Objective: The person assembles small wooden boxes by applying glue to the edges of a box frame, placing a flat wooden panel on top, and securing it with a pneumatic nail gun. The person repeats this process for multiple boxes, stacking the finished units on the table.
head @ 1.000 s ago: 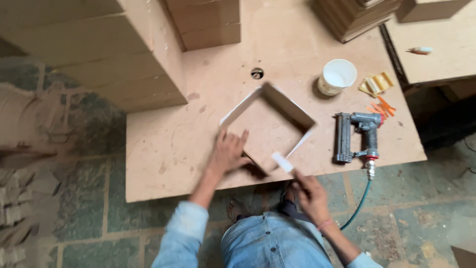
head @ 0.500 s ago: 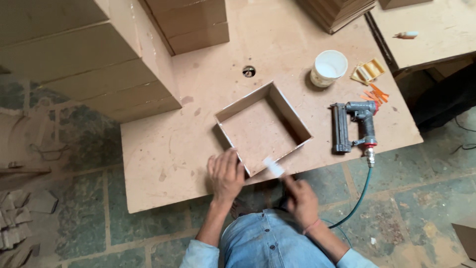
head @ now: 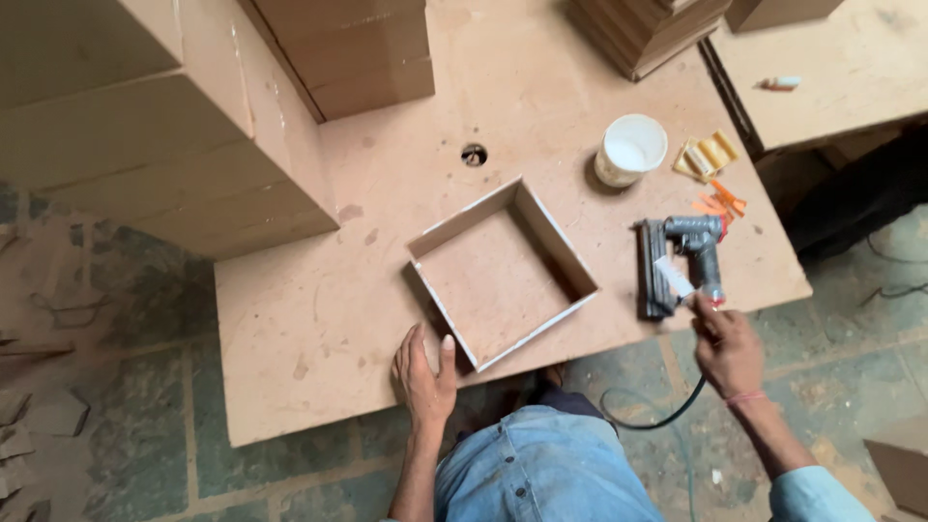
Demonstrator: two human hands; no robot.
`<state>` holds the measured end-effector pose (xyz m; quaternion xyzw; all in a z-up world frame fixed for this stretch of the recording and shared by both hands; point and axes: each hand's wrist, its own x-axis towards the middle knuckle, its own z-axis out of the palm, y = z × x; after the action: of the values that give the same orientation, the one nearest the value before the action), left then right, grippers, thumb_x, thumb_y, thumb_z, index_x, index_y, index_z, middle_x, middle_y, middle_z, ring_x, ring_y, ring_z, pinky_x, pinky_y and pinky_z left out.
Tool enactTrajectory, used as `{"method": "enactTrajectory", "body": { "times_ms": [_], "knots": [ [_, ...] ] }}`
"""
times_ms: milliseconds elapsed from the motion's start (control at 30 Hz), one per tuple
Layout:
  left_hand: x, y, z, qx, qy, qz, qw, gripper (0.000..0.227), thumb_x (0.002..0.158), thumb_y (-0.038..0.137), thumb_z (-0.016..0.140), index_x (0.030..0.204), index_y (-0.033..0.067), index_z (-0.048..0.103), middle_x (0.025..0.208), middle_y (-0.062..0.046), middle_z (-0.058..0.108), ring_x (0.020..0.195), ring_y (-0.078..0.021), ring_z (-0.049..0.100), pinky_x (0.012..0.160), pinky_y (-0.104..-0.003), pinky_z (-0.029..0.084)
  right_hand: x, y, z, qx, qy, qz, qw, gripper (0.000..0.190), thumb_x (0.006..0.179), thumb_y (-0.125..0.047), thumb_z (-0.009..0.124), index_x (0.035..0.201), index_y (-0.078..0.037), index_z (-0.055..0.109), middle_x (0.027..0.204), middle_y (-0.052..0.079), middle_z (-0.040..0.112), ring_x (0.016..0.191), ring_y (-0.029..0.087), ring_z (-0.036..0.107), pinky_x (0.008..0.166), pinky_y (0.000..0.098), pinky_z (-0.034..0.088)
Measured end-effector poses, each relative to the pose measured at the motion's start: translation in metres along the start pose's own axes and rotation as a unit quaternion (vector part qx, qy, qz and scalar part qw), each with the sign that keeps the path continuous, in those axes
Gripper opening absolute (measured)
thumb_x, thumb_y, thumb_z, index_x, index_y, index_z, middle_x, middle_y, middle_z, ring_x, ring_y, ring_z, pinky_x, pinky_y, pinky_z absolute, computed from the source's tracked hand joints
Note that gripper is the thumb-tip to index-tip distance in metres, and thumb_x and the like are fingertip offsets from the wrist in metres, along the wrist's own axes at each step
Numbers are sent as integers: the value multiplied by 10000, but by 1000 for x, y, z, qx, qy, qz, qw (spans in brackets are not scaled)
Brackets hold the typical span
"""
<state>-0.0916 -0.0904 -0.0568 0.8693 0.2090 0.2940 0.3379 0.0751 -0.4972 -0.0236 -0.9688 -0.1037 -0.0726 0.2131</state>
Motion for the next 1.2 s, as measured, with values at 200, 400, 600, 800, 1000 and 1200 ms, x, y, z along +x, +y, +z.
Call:
{"method": "enactTrajectory", "body": {
  "times_ms": [200, 400, 600, 800, 1000, 1200],
  "knots": [
    [29, 16, 34, 119, -61, -83, 988, 524, 763, 206, 734, 1249, 41, 625, 1229, -170, 678, 1169, -362, 607, 1094, -514, 387, 138, 17, -17, -37, 56, -116, 991, 273, 927, -168, 709, 1199, -168, 719, 951, 111, 686, 889, 350, 657, 728, 447, 517],
    [82, -6, 37, 188, -98, -123, 970, 526, 781, 130, 693, 1303, 132, 634, 1262, -102, 687, 1210, -291, 609, 1124, -523, 373, 282, -14, 28, -191, -90, -236, 949, 228, 852, -130, 680, 1026, -238, 780, 965, 70, 734, 913, 297, 691, 789, 447, 552],
    [71, -10, 49, 186, -2, -30, 982, 640, 754, 236, 731, 1355, 80, 575, 1347, -170, 604, 1261, -353, 540, 1093, -549, 370, 396, -53, 49, -186, -77, -296, 934, 240, 882, -304, 732, 1051, -134, 724, 1118, 98, 702, 1172, 301, 614, 1029, 451, 479],
    [54, -21, 120, 211, 29, 216, 953, 614, 773, 318, 712, 1335, 118, 567, 1345, -150, 593, 1236, -329, 539, 1043, -540, 391, 553, -71, 30, -151, 139, -265, 942, 723, 922, -501, 639, 1389, 39, 528, 1412, 233, 556, 1332, 394, 504, 1034, 513, 414],
    [93, 10, 128, 294, 24, 304, 906, 509, 834, 364, 671, 1307, 198, 582, 1317, -79, 622, 1189, -262, 573, 1011, -519, 410, 588, -70, 64, -210, 90, -171, 958, 777, 1019, -587, 502, 1373, 103, 549, 1392, 321, 582, 1340, 441, 523, 1068, 520, 420],
    [89, 24, 117, 310, 47, 348, 883, 407, 895, 410, 631, 1279, 277, 597, 1289, -7, 652, 1143, -195, 607, 979, -497, 430, 551, -67, 83, -430, 166, -239, 855, 408, 943, -206, 551, 1244, 59, 627, 1147, 305, 695, 1033, 398, 721, 808, 454, 603]
  ]
}}
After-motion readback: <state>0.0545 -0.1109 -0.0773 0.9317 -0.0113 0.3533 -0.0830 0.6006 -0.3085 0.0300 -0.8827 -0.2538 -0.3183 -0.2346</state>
